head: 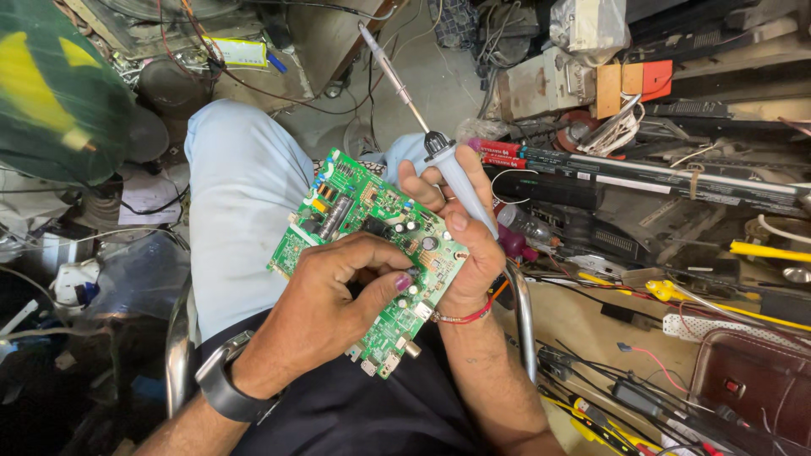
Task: The person sits cross-legged and works on a green circuit board. They use pliers to remove a small component, then use a soldering iron to apply solder to several points on the board. The person flips the board over to inspect both sides during the process.
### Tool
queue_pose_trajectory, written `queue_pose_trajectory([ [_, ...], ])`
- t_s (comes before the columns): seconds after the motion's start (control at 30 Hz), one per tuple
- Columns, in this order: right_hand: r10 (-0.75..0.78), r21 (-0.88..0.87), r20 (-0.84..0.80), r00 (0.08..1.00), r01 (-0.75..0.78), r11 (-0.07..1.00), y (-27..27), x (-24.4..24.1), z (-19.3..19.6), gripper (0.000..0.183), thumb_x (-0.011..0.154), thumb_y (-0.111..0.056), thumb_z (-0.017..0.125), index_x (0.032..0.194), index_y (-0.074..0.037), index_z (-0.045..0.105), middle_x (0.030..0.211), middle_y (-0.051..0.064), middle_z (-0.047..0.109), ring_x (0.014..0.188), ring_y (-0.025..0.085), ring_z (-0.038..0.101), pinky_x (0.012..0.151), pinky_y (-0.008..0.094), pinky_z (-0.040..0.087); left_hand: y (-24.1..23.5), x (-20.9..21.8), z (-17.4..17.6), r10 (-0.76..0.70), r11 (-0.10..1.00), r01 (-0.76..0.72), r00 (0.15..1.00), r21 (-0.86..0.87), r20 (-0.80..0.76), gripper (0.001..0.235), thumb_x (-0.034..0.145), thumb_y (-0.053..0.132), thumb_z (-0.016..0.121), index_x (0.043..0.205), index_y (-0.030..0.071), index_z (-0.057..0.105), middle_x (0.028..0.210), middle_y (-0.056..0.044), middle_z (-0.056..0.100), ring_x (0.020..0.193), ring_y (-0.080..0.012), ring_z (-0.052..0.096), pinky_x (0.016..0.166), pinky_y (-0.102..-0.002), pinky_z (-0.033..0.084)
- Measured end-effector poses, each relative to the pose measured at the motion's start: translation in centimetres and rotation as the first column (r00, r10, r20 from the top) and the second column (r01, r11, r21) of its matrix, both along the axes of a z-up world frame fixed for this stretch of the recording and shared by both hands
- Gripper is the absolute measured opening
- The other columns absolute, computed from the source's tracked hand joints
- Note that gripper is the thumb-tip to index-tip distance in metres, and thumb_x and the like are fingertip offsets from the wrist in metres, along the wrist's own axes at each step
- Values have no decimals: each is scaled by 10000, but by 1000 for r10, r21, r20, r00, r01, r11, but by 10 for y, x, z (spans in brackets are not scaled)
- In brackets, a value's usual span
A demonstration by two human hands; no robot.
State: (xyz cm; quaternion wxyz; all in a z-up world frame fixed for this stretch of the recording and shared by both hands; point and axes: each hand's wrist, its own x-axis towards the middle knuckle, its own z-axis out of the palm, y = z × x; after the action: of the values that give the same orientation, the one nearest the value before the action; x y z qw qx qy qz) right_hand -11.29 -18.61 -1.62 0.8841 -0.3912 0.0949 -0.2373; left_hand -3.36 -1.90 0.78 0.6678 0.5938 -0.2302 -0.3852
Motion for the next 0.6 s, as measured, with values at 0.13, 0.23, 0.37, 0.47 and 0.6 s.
queue_pose_trajectory([
  [0.13,0,-19,-28,1000,0,1000,2,2,4,665,961,-37,563,1606,-22,403,1310,215,631,1272,352,637,1303,521,327,5,2,0,34,990,-8,982,-141,187,177,868,32,748,1046,29,757,982,-71,753,799,-176,735,701,-291,578],
  [0.23,-14,-38,-54,998,12,999,4,2,8,668,953,-41,564,1599,-17,400,1313,222,632,1282,359,639,1313,531,328,5,3,0,23,993,-1,982,-121,187,154,862,45,764,1015,39,767,960,-69,763,804,-187,751,702,-294,585],
  [0.37,-21,-60,-63,998,17,998,8,3,12,679,943,-46,563,1600,-15,395,1308,223,627,1283,362,635,1340,548,332,6,3,1,24,993,-1,982,-122,190,146,860,57,767,1004,32,766,935,-68,763,780,-181,751,684,-292,579],
  [0.47,-13,-57,-71,997,9,998,9,4,14,675,939,-42,555,1593,-23,389,1324,224,615,1313,364,627,1320,544,340,8,4,3,10,994,9,986,-112,168,142,861,61,763,999,30,769,925,-61,766,754,-164,748,658,-284,576],
  [0.6,-7,-70,-76,997,2,998,11,2,15,680,944,-32,538,1604,-19,374,1312,230,599,1301,354,613,1319,535,349,9,7,7,-10,996,23,990,-88,140,142,864,65,759,1001,31,773,897,-56,763,716,-144,730,620,-280,561],
])
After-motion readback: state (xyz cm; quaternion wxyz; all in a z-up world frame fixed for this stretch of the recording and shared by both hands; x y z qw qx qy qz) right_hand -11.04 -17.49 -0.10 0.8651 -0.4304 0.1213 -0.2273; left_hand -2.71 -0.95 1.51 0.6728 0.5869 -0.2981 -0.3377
